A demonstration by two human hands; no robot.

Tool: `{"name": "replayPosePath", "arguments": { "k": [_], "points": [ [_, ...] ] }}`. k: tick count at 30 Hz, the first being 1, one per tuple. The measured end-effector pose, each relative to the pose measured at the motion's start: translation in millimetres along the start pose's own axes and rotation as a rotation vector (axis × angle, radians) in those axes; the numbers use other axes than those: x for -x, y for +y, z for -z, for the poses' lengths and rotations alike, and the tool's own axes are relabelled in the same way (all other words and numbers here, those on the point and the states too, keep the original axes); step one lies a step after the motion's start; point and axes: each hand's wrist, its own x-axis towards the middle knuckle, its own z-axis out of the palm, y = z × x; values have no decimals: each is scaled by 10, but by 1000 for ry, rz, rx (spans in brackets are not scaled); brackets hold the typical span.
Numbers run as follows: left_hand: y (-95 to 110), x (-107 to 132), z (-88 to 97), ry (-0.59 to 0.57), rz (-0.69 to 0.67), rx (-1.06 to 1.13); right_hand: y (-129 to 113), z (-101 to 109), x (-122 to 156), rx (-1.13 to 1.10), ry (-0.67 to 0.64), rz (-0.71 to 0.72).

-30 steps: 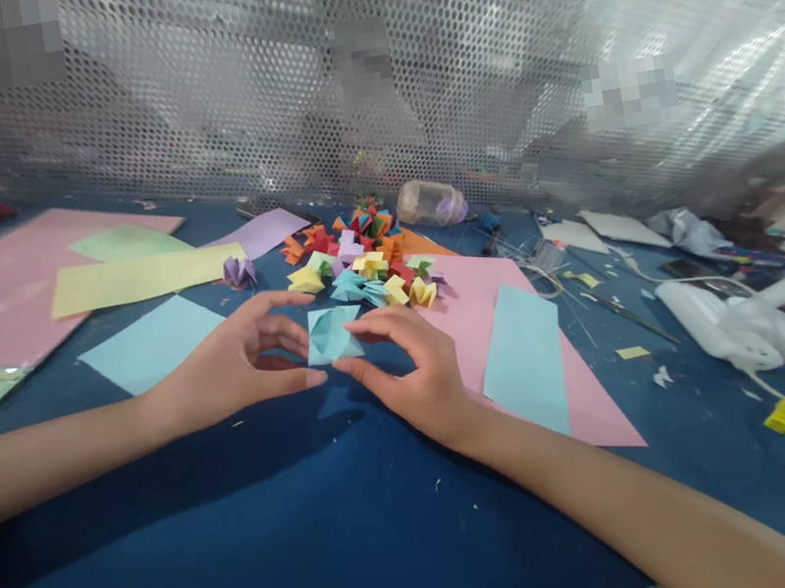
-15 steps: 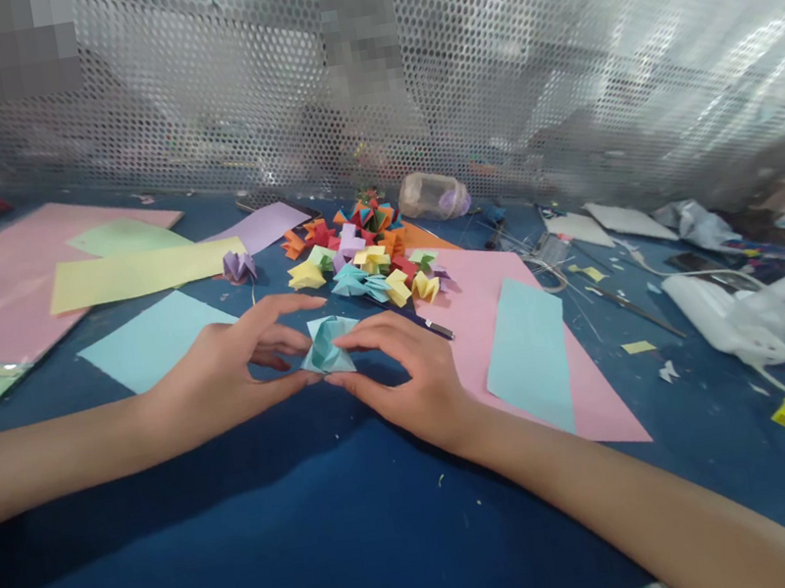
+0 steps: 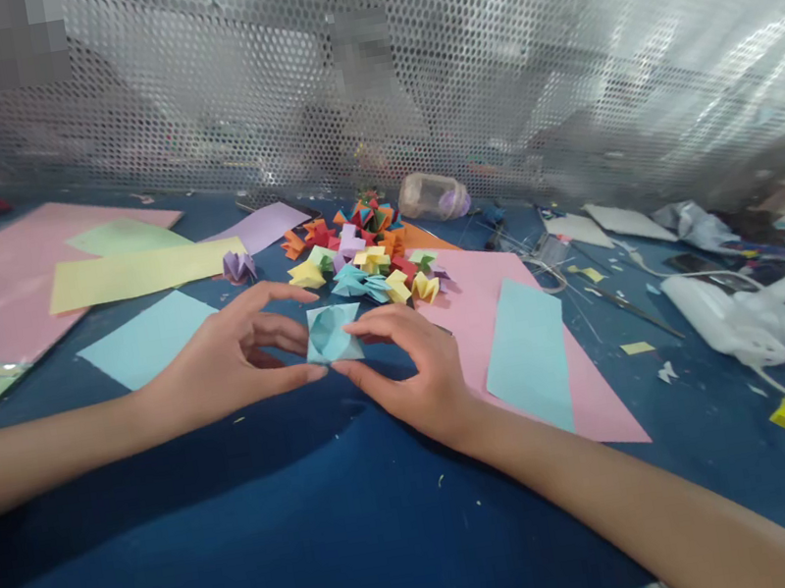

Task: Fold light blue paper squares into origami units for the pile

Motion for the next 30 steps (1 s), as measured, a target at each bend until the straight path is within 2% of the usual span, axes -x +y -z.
{"name": "replayPosePath", "arguments": {
  "k": [3, 8, 11, 18, 26, 30],
  "points": [
    [-20, -8, 11, -14, -31, -18, -4, 15, -8, 97, -72, 47],
    [-35, -21, 14, -9, -40, -106, 10, 33, -2, 369, -162, 271],
    [-35, -24, 3, -25, -50, -119, 31, 27, 2, 476, -213, 295],
    [-44, -22, -21, -23, -100, -106, 53, 49, 15, 508, -133, 383],
    [-55, -13, -34, -53, -116, -94, 44, 36, 11, 410, -150, 342],
    [-70, -18, -32, -22, -131, -100, 30, 27, 21, 351, -133, 244]
  ]
}}
